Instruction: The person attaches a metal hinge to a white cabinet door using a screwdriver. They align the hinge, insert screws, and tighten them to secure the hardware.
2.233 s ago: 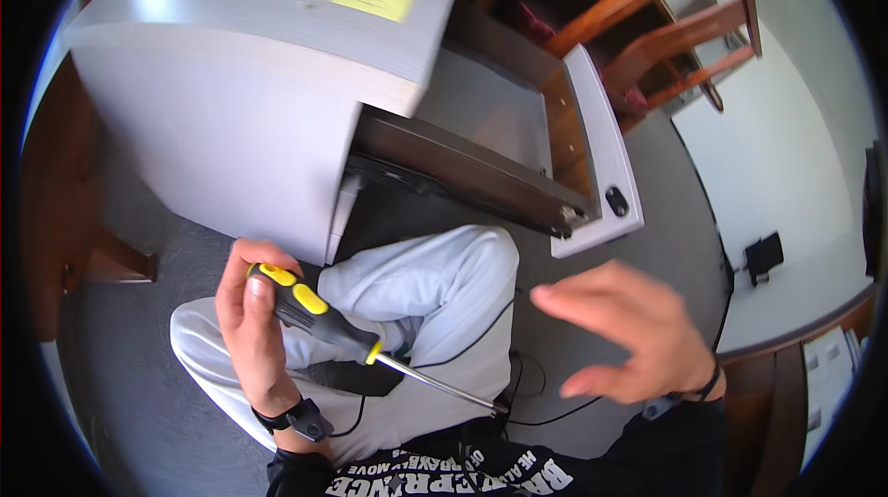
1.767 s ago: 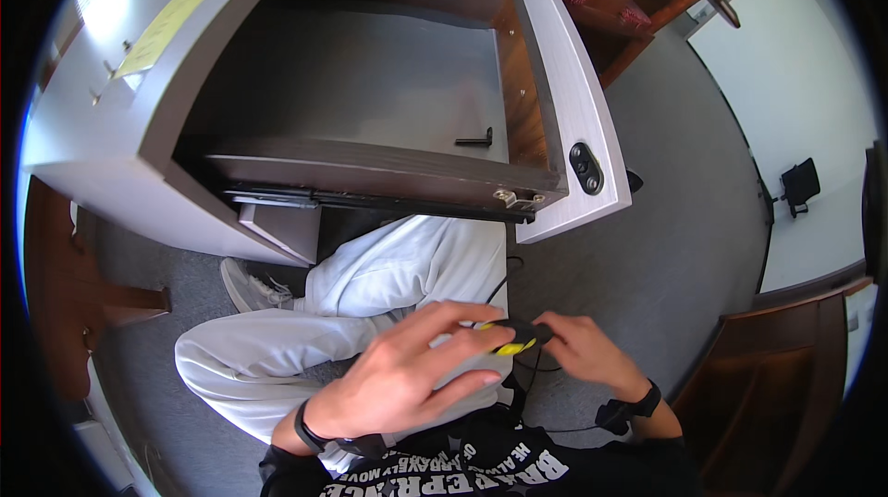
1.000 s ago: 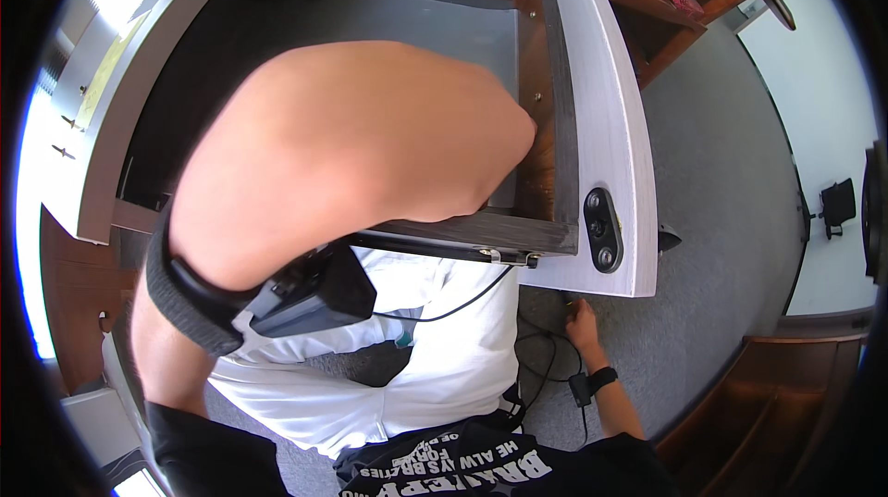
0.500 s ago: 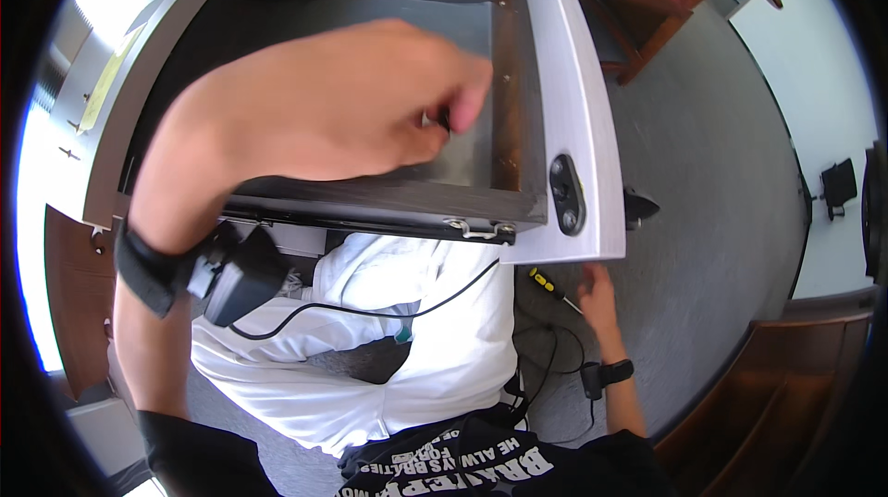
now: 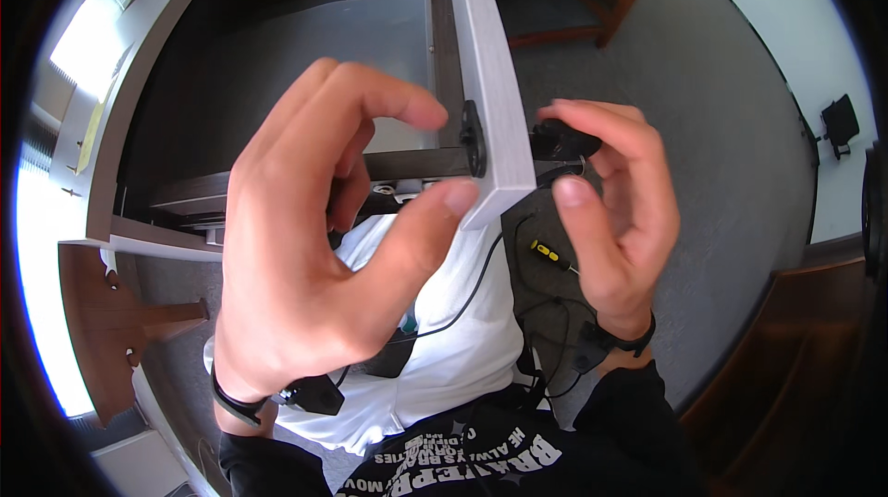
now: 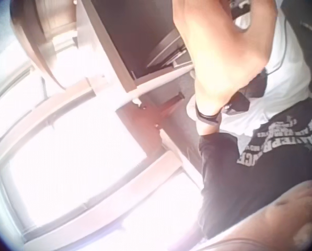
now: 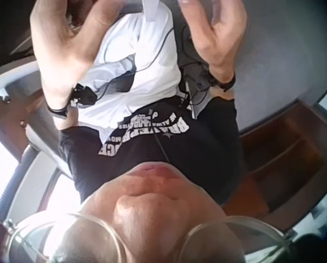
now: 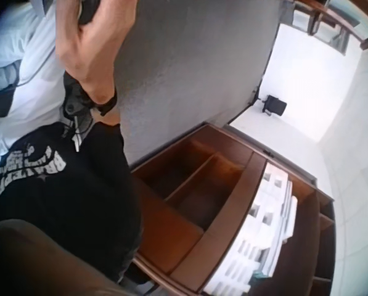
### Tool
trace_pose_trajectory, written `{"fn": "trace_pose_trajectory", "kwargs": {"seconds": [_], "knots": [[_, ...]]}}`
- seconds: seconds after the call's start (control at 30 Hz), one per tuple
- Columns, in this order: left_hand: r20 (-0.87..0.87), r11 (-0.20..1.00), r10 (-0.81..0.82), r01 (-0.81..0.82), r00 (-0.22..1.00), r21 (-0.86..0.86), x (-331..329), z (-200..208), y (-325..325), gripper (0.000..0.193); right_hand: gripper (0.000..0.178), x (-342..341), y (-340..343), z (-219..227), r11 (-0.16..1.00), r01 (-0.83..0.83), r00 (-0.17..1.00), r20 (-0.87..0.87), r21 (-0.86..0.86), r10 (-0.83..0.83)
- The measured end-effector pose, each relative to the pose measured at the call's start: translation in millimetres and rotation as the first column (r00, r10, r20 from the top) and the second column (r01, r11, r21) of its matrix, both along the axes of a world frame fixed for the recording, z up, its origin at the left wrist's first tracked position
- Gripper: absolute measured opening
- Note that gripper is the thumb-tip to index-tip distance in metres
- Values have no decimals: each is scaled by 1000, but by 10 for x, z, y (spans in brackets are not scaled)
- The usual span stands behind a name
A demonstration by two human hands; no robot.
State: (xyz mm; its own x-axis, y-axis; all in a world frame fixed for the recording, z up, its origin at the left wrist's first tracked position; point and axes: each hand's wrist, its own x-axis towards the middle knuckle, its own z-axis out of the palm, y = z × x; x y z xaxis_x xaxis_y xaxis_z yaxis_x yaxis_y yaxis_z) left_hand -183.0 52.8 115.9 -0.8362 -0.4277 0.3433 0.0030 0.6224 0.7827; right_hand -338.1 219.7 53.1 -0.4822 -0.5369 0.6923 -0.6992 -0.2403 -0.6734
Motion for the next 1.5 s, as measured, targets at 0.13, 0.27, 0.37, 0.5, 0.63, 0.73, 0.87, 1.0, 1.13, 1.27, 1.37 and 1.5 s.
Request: {"fn": "trace_pose_trajectory", "kwargs": {"seconds": [0.13, 0.27, 0.37, 0.5, 0.63, 0.73, 0.87, 1.0, 1.13, 1.27, 1.37, 1.5], "knots": [[82, 988, 105, -95, 991, -119, -46, 20, 110, 37, 34, 15, -97, 14, 998, -40, 996, 79, -45, 44], [82, 989, 69, -57, 994, -138, -98, -17, 95, 39, 37, -6, -91, 22, 989, -150, 977, 152, 9, 147], [129, 994, 31, -17, 991, -111, -101, 6, 64, 43, 33, -51, -113, 7, 988, -152, 977, 151, -5, 151], [193, 1000, -7, 11, 981, -16, -109, 75, 18, 50, 29, -109, -147, -27, 984, -169, 978, 119, -49, 174], [242, 999, -10, -1, 970, 41, -131, 117, -44, 61, 29, -121, -158, -16, 982, -179, 970, 154, -57, 186], [260, 1000, -27, 25, 965, 14, -132, 114, -91, 63, 26, -110, -164, 15, 984, -170, 964, 197, -49, 176], [190, 999, -48, 47, 981, 10, -127, 52, -129, 64, 23, -93, -179, 37, 982, -181, 944, 270, -55, 189], [156, 999, -44, 45, 987, -3, -134, -14, -177, 64, 24, -94, -194, 17, 974, -209, 920, 320, -84, 225], [119, 998, -53, 58, 991, -34, -139, -69, -244, 61, 24, -105, -205, -5, 976, -197, 936, 278, -97, 217], [95, 997, -70, 74, 993, -30, -133, -111, -284, 55, 25, -110, -210, -17, 969, -213, 933, 268, -123, 239], [78, 997, -78, 79, 994, -14, -137, -123, -278, 53, 27, -125, -206, -26, 967, -226, 938, 242, -117, 248], [45, 997, -81, 81, 996, 4, -159, -140, -236, 55, 29, -144, -202, -39, 956, -264, 925, 247, -130, 289]]}}
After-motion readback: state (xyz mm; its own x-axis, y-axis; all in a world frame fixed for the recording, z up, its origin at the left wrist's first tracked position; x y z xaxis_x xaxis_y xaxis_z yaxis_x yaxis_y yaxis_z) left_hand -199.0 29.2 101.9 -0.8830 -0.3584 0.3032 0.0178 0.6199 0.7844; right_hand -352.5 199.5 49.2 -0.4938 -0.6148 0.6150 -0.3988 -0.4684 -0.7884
